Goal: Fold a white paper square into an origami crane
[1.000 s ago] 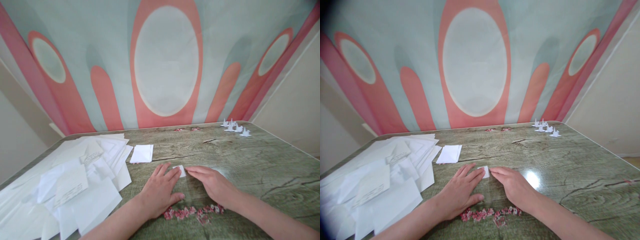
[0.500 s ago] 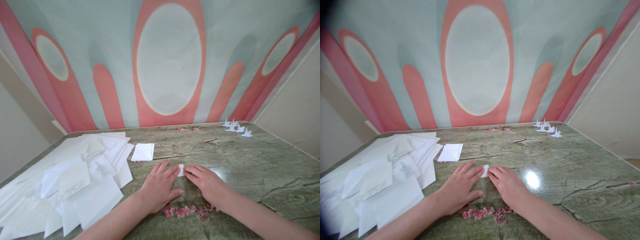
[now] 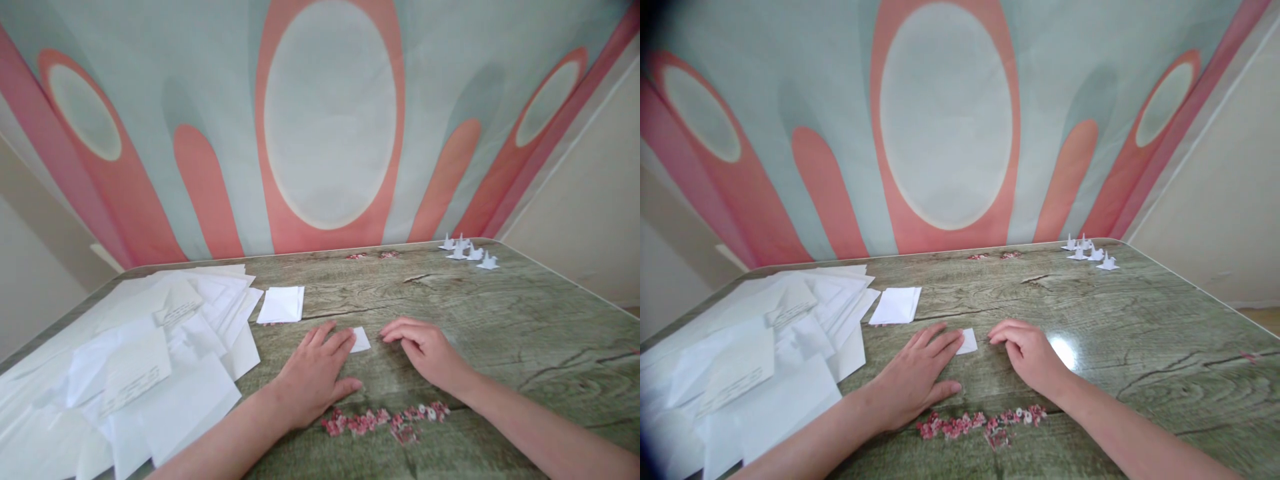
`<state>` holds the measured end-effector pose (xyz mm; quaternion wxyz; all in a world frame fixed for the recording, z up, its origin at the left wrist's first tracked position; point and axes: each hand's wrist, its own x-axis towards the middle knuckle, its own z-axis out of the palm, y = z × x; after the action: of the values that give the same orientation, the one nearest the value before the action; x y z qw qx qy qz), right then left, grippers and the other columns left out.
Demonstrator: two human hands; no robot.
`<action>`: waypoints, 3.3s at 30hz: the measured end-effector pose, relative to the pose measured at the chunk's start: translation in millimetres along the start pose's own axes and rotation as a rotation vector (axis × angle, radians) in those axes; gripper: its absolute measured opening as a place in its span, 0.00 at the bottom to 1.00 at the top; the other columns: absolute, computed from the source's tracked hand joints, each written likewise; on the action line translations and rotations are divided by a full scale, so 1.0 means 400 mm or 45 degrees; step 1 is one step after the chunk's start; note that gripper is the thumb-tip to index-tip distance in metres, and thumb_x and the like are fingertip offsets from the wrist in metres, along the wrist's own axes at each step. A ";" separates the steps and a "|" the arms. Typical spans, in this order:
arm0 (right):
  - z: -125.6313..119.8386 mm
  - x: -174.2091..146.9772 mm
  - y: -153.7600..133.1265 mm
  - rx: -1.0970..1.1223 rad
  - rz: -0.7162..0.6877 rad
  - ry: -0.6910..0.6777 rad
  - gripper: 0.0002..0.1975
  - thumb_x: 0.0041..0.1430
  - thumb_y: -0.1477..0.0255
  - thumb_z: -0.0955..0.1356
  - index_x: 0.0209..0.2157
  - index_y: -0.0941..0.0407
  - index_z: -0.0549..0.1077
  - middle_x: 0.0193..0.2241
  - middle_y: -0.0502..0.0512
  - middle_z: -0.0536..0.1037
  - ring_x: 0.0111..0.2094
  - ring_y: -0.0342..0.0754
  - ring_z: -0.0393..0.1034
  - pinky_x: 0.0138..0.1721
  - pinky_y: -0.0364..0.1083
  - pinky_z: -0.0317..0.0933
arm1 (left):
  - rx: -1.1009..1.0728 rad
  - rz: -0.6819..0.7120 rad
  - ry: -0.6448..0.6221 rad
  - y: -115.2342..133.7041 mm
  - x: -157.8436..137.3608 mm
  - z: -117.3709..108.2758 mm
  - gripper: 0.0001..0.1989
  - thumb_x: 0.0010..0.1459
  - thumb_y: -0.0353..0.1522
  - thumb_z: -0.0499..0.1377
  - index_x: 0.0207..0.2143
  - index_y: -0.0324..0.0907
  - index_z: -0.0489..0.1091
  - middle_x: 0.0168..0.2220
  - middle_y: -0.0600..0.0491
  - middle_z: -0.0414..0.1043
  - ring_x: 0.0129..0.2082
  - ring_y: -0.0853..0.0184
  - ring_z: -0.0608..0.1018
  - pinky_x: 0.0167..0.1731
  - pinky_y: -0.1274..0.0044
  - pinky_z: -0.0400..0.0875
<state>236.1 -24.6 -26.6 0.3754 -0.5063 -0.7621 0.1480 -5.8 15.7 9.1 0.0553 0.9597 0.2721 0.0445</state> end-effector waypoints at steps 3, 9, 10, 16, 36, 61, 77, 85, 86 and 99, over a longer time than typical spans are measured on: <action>0.001 0.008 -0.003 0.031 0.043 0.016 0.18 0.51 0.85 0.57 0.32 0.56 0.74 0.33 0.53 0.75 0.38 0.45 0.70 0.41 0.47 0.64 | -0.034 0.005 0.042 0.002 0.006 0.005 0.27 0.60 0.45 0.48 0.57 0.42 0.55 0.56 0.49 0.59 0.57 0.58 0.57 0.55 0.67 0.53; 0.019 0.015 -0.023 -0.047 0.036 0.013 0.14 0.55 0.80 0.60 0.39 0.55 0.71 0.39 0.56 0.72 0.41 0.47 0.67 0.44 0.49 0.63 | -0.131 -0.027 0.162 0.004 0.016 0.015 0.15 0.60 0.35 0.51 0.49 0.42 0.64 0.48 0.48 0.67 0.50 0.61 0.66 0.51 0.67 0.60; 0.023 0.016 -0.025 -0.052 0.045 0.012 0.13 0.55 0.79 0.61 0.40 0.55 0.71 0.39 0.56 0.71 0.41 0.48 0.67 0.44 0.49 0.63 | -0.164 -0.037 0.181 0.002 0.017 0.018 0.13 0.60 0.34 0.51 0.47 0.42 0.66 0.46 0.49 0.68 0.48 0.61 0.68 0.50 0.68 0.62; 0.040 0.029 -0.041 -0.019 0.093 -0.100 0.10 0.55 0.76 0.63 0.40 0.55 0.70 0.39 0.55 0.70 0.43 0.48 0.65 0.45 0.49 0.61 | -0.387 -0.131 0.314 -0.013 0.019 0.030 0.10 0.58 0.31 0.54 0.43 0.42 0.68 0.41 0.49 0.69 0.43 0.63 0.70 0.45 0.71 0.66; 0.074 0.053 -0.058 -0.006 0.214 -0.086 0.06 0.52 0.73 0.67 0.34 0.56 0.70 0.35 0.55 0.70 0.39 0.49 0.64 0.41 0.49 0.58 | -0.518 -0.252 0.459 -0.026 0.026 0.045 0.10 0.50 0.29 0.60 0.37 0.41 0.67 0.43 0.48 0.65 0.47 0.61 0.66 0.49 0.68 0.60; 0.061 0.050 -0.108 0.358 0.307 -0.132 0.08 0.59 0.70 0.62 0.28 0.56 0.70 0.28 0.49 0.69 0.31 0.44 0.64 0.34 0.43 0.57 | -1.235 -0.376 0.365 -0.032 0.038 0.021 0.09 0.51 0.30 0.59 0.36 0.38 0.68 0.30 0.55 0.71 0.29 0.71 0.71 0.32 0.80 0.65; 0.060 0.054 -0.106 0.494 0.316 -0.121 0.15 0.63 0.66 0.58 0.30 0.56 0.71 0.32 0.52 0.70 0.35 0.45 0.64 0.37 0.43 0.56 | -1.209 -0.474 0.377 -0.032 0.041 0.016 0.10 0.55 0.35 0.56 0.27 0.37 0.70 0.25 0.55 0.69 0.25 0.72 0.68 0.27 0.81 0.61; 0.058 0.050 -0.111 0.406 0.322 -0.112 0.11 0.61 0.66 0.61 0.30 0.55 0.70 0.29 0.50 0.70 0.32 0.45 0.65 0.35 0.43 0.58 | -1.172 -0.446 0.373 -0.035 0.037 0.023 0.10 0.56 0.35 0.56 0.28 0.37 0.70 0.26 0.55 0.71 0.27 0.71 0.70 0.28 0.81 0.63; 0.059 0.050 -0.110 0.381 0.307 -0.103 0.09 0.60 0.66 0.62 0.30 0.55 0.70 0.28 0.50 0.70 0.32 0.45 0.65 0.34 0.43 0.58 | -1.163 -0.436 0.375 -0.035 0.036 0.024 0.10 0.56 0.35 0.55 0.29 0.38 0.70 0.27 0.55 0.71 0.27 0.71 0.70 0.29 0.81 0.64; 0.053 0.047 -0.094 -0.154 -0.243 0.116 0.05 0.56 0.78 0.64 0.31 0.54 0.70 0.30 0.50 0.74 0.33 0.44 0.67 0.39 0.48 0.56 | -0.724 -0.112 0.677 -0.026 0.022 0.029 0.04 0.54 0.26 0.56 0.30 0.42 0.69 0.31 0.52 0.71 0.36 0.66 0.71 0.40 0.73 0.63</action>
<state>192.2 -21.3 -10.3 0.3908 -0.4595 -0.7964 0.0421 -2.3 28.3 -3.1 0.2485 0.8484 0.2946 0.3628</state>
